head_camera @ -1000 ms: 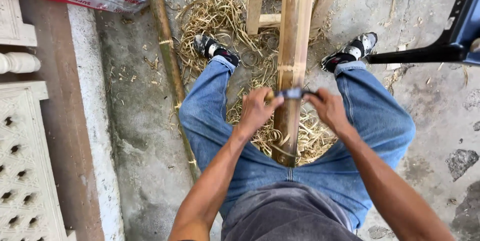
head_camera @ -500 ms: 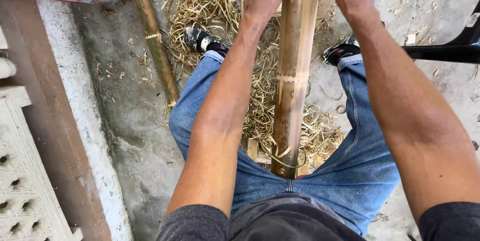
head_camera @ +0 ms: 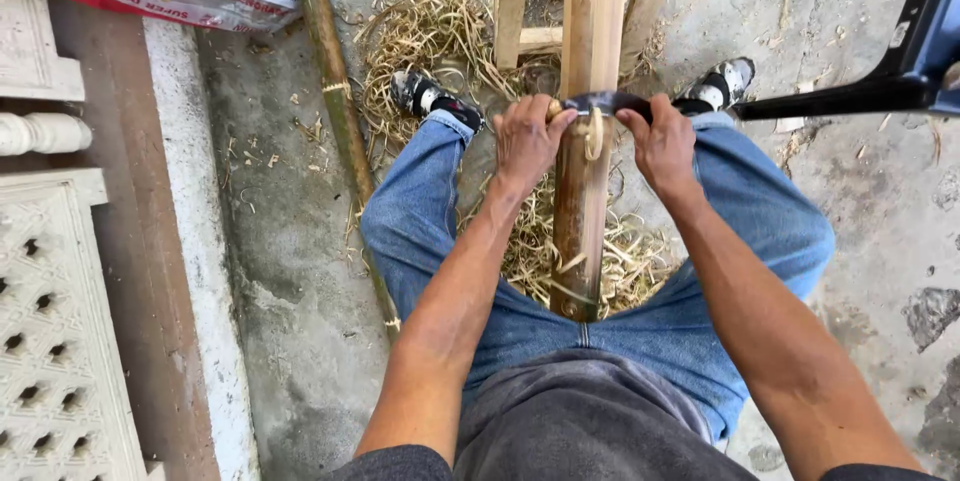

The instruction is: The recorder uses a drawknife and a curved blade to scrape and smooth the surface of a bamboo pole held between their legs.

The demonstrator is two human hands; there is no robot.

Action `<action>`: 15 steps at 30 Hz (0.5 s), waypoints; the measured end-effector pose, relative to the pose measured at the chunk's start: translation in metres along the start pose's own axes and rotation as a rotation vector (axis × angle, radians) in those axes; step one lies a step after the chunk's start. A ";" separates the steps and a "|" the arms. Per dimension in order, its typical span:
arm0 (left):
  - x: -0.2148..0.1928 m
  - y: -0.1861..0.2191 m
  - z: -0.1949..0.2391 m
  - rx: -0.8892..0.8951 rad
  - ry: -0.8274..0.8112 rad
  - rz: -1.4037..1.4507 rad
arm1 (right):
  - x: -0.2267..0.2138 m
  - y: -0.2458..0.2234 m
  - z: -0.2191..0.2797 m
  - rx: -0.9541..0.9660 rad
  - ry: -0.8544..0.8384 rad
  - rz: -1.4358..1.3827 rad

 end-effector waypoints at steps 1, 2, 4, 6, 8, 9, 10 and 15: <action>-0.008 0.006 0.014 0.013 0.022 0.013 | -0.004 -0.001 0.016 0.025 -0.007 0.002; -0.003 0.003 0.027 0.011 0.014 0.015 | -0.007 -0.003 0.029 0.033 -0.012 0.005; 0.003 -0.004 0.043 0.045 0.059 0.035 | -0.013 -0.008 0.046 -0.019 0.043 -0.008; -0.007 0.002 0.065 0.019 -0.033 0.011 | -0.013 -0.003 0.076 0.037 0.009 -0.023; -0.024 0.008 0.094 -0.021 -0.134 -0.015 | -0.018 -0.007 0.109 0.097 -0.041 -0.040; -0.039 0.015 0.119 0.010 -0.122 0.020 | -0.027 -0.012 0.136 0.188 -0.120 -0.037; -0.054 0.022 0.144 0.040 -0.111 0.054 | -0.035 -0.017 0.163 0.279 -0.200 -0.033; -0.070 0.010 0.187 -0.055 -0.264 0.131 | -0.035 0.002 0.196 0.321 -0.497 -0.045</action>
Point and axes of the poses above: each hand's wrist, its own z-axis away from the middle knuckle, its own x-axis out of the palm, y = z × x, the point moved 3 cm from there along -z, towards the middle knuckle, and after that the axes turned 10 degrees about y, right-handed, at the moved point
